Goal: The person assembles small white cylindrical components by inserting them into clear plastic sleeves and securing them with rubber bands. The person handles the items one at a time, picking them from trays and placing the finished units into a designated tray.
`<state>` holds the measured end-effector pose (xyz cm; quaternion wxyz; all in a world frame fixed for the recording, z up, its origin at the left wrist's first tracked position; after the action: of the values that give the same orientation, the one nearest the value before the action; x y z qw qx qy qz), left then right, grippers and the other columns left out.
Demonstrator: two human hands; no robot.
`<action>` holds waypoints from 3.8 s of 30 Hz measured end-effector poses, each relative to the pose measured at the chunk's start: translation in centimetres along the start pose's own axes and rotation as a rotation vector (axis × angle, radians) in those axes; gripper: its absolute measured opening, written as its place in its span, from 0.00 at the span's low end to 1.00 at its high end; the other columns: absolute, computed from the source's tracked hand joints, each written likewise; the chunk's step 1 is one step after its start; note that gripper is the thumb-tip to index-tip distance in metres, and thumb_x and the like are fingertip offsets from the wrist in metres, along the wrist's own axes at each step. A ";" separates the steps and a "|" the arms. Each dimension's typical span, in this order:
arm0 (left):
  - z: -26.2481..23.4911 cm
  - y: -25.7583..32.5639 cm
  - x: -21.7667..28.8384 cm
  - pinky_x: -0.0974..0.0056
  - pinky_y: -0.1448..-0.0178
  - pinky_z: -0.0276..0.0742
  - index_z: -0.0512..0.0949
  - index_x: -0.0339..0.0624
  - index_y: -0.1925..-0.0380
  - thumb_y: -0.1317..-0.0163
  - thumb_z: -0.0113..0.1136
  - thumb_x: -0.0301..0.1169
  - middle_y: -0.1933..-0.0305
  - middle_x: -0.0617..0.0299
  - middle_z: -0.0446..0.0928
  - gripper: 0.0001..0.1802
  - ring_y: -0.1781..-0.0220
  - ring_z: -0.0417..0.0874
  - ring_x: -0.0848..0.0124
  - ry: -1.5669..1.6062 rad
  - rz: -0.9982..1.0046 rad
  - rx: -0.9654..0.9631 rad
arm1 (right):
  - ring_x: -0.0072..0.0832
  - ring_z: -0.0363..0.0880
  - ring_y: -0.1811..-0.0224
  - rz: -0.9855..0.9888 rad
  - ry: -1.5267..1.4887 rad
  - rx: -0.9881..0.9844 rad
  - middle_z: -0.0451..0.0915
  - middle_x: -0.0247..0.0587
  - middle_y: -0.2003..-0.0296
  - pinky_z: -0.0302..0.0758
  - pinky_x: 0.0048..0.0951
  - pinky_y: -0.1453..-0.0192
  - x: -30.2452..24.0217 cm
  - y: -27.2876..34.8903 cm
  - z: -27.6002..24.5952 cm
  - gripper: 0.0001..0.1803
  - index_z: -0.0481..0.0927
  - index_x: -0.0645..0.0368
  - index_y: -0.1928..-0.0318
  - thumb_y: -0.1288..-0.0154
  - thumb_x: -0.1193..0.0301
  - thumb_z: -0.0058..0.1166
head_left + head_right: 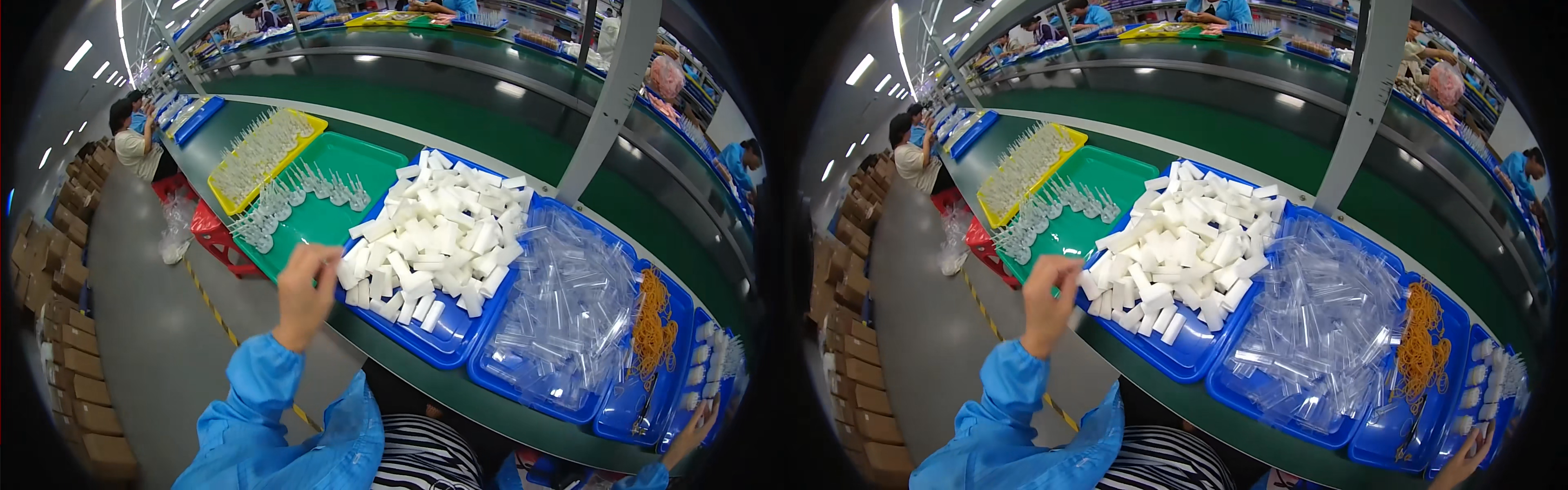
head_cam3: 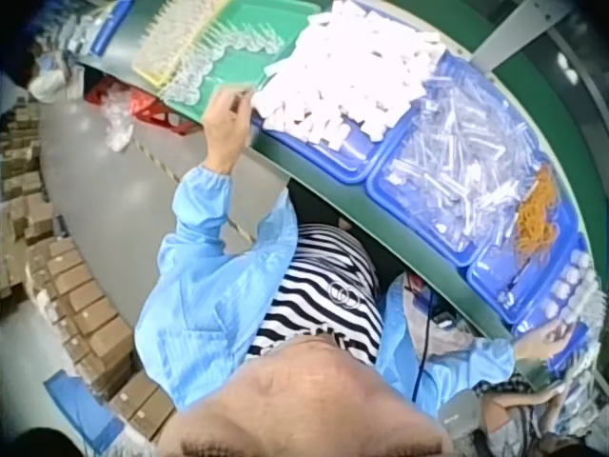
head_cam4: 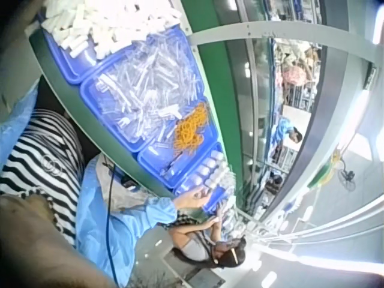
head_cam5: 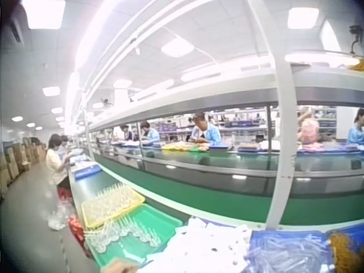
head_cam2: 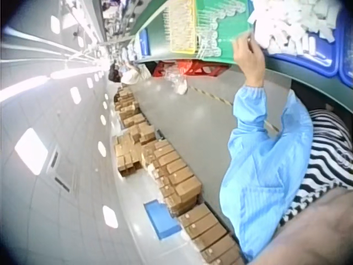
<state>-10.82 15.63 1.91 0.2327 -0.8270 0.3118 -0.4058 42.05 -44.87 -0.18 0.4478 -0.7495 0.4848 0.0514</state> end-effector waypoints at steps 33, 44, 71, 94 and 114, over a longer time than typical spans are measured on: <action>0.1 -5.7 1.4 0.66 0.55 0.81 0.73 0.34 0.55 0.39 0.61 0.20 0.59 0.59 0.77 0.13 0.61 0.81 0.72 0.931 -0.368 -0.334 | 0.34 0.79 0.59 -1.008 -0.654 -1.081 0.77 0.39 0.65 0.76 0.32 0.56 -50.0 13.8 19.8 0.17 0.77 0.61 0.53 0.44 0.71 0.63; 2.1 4.3 12.3 0.65 0.64 0.78 0.87 0.47 0.59 0.50 0.73 0.19 0.62 0.62 0.76 0.17 0.65 0.81 0.67 0.718 0.182 -0.587 | 0.22 0.81 0.70 0.547 -1.131 -1.194 0.80 0.40 0.66 0.79 0.23 0.67 -45.4 11.0 15.1 0.16 0.73 0.66 0.44 0.27 0.71 0.54; 3.5 5.9 11.1 0.62 0.62 0.81 0.83 0.42 0.59 0.55 0.72 0.16 0.61 0.58 0.79 0.20 0.62 0.83 0.61 0.671 0.290 -0.359 | 0.29 0.86 0.62 -0.229 -0.951 -1.044 0.84 0.46 0.61 0.82 0.28 0.57 -45.4 15.0 13.6 0.11 0.78 0.65 0.51 0.32 0.78 0.60; 1.6 6.4 8.8 0.63 0.61 0.82 0.87 0.42 0.60 0.52 0.66 0.22 0.58 0.60 0.84 0.16 0.61 0.84 0.63 0.616 0.320 -0.401 | 0.19 0.81 0.56 0.279 -1.053 -1.231 0.83 0.42 0.57 0.76 0.22 0.51 -48.5 12.4 17.8 0.16 0.72 0.64 0.42 0.27 0.75 0.54; 2.4 6.3 11.0 0.64 0.61 0.80 0.87 0.44 0.62 0.56 0.69 0.21 0.58 0.62 0.84 0.18 0.63 0.83 0.64 0.542 0.412 -0.442 | 0.21 0.83 0.53 0.235 -0.978 -1.307 0.86 0.39 0.59 0.76 0.25 0.46 -45.1 13.0 15.9 0.12 0.77 0.64 0.52 0.30 0.70 0.60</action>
<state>-5.71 3.85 2.36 0.0350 -0.6403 0.6010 -0.4771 14.00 -4.36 5.35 0.0734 -0.6964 0.1825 0.6902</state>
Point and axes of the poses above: each hand's wrist, its own y-axis away from the middle knuckle, its own z-axis out of the palm, x = y × z, the point moved 2 cm from there along -y, towards the middle knuckle
